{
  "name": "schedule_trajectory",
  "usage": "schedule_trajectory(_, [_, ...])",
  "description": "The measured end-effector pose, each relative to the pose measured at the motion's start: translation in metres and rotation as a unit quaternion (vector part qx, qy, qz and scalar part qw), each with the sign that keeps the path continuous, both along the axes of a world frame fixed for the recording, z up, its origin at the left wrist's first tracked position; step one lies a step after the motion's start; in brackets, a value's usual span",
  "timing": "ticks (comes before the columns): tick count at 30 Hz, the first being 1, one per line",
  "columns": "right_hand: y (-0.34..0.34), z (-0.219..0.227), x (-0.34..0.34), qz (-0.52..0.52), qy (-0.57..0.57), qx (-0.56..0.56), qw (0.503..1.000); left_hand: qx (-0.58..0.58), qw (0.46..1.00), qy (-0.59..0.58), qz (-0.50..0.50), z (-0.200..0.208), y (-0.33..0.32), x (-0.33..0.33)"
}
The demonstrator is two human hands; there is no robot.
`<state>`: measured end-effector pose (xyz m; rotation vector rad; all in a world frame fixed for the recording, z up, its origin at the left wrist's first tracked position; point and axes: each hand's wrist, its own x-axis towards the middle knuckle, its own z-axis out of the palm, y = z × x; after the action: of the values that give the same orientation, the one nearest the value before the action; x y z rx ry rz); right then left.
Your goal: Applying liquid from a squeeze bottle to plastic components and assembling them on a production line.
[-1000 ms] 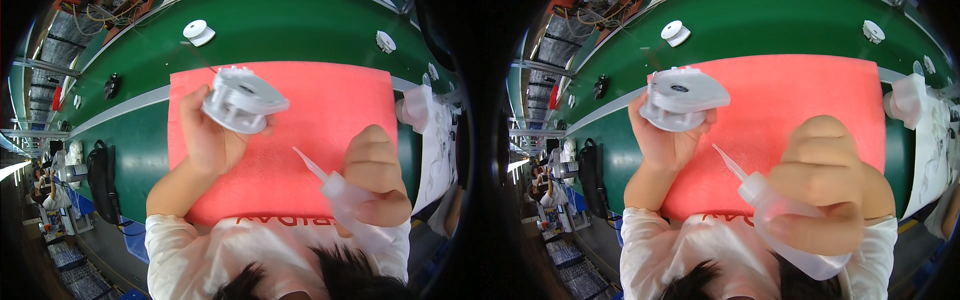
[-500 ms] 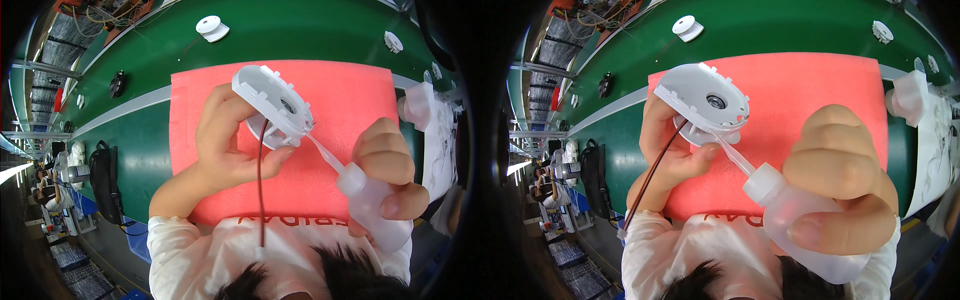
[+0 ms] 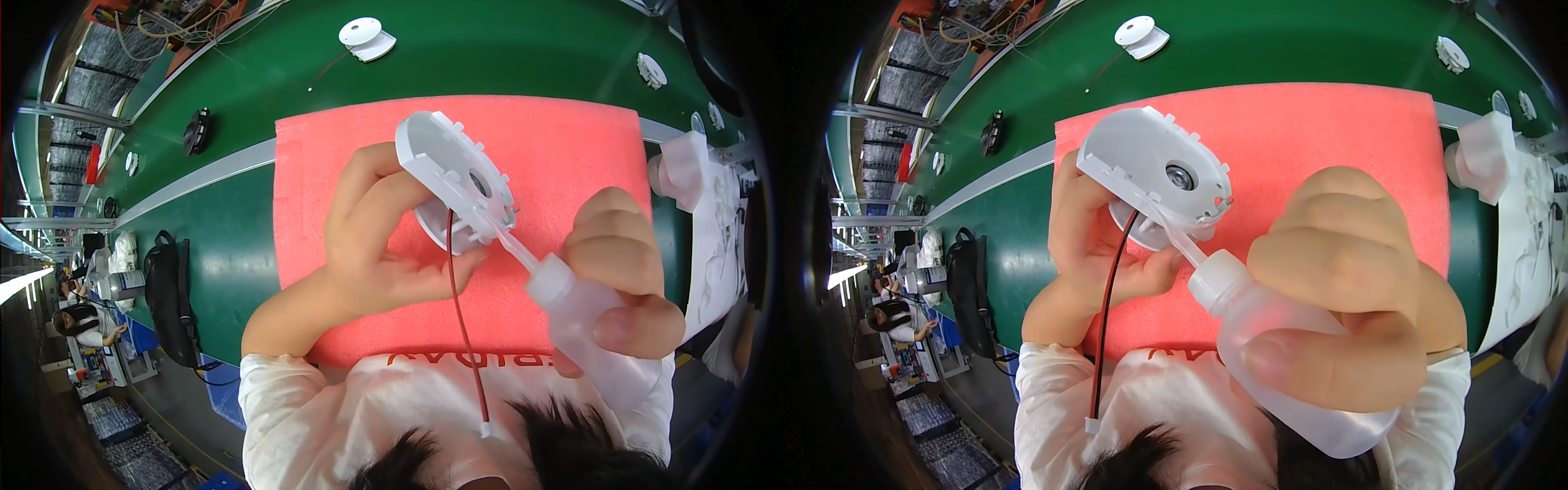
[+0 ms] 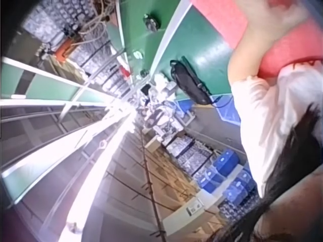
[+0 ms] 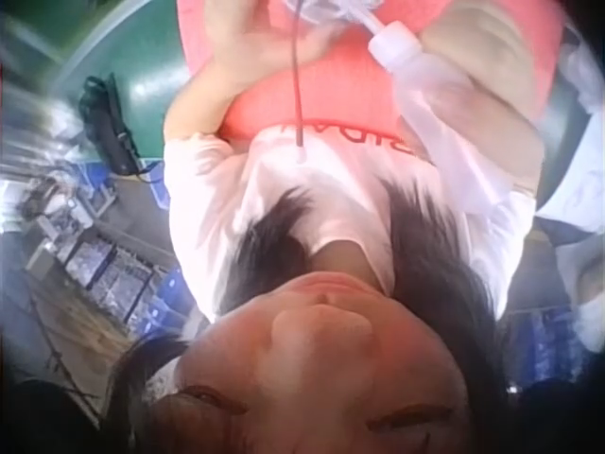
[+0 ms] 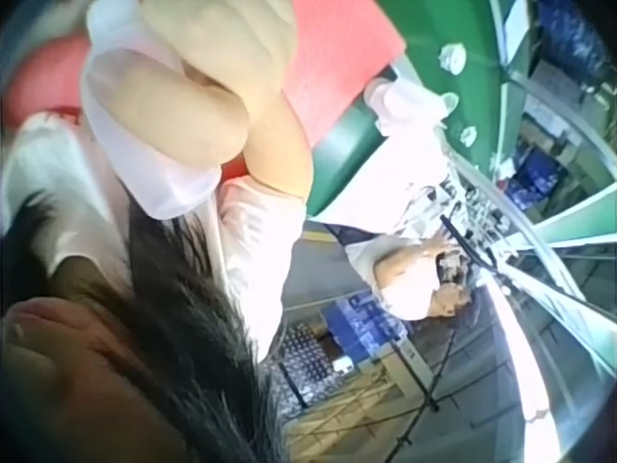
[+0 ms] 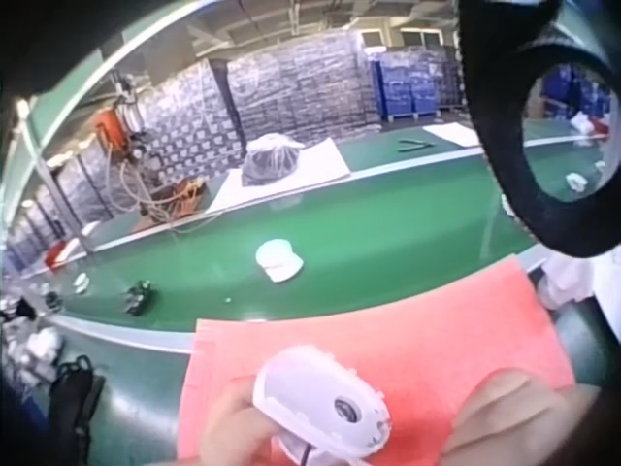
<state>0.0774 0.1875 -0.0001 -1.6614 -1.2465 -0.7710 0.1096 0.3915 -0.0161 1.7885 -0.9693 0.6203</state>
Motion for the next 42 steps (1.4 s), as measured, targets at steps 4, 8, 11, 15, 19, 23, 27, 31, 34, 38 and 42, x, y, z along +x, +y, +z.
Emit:
schedule_trajectory(4, [0.005,-0.002,-0.003,-0.024,0.02,-0.004,0.999,0.0,1.0,0.0,0.0,0.001,0.002,0.0])
schedule_trajectory(8, [0.0,-0.001,0.002,-0.005,-0.011,-0.028,1.0,-0.009,1.0,0.018,-0.007,-0.001,0.0,-0.001])
schedule_trajectory(11, [0.0,-0.001,0.002,0.0,-0.013,-0.016,1.0,0.031,1.0,0.003,-0.002,0.004,0.003,0.0])
schedule_trajectory(15, [0.002,-0.002,0.002,0.002,-0.033,-0.011,0.999,0.037,0.999,0.01,-0.008,0.005,0.006,0.002])
schedule_trajectory(19, [0.004,0.0,0.005,0.012,-0.057,0.014,0.998,-0.012,0.996,0.083,-0.035,0.003,0.009,0.002])
schedule_trajectory(23, [0.003,-0.005,0.01,0.009,-0.092,0.046,0.995,-0.154,0.973,0.137,-0.1,-0.001,0.009,0.015])
schedule_trajectory(27, [-0.021,0.0,0.006,-0.038,-0.02,0.043,0.998,-0.09,0.968,0.193,0.136,0.003,0.03,0.075])
schedule_trajectory(31, [-0.041,0.005,0.005,-0.02,0.027,-0.02,0.999,0.073,0.9,0.34,0.263,0.003,0.044,0.146])
schedule_trajectory(34, [-0.027,0.005,0.016,-0.024,-0.065,0.064,0.996,0.294,0.862,0.142,0.389,-0.021,0.077,0.204])
schedule_trajectory(38, [-0.021,0.003,0.023,-0.028,-0.081,0.095,0.992,0.409,0.767,0.174,0.462,-0.026,0.075,0.243])
schedule_trajectory(42, [-0.019,0.007,0.012,-0.049,-0.011,0.053,0.997,0.476,0.833,-0.144,0.243,-0.007,0.016,0.251])
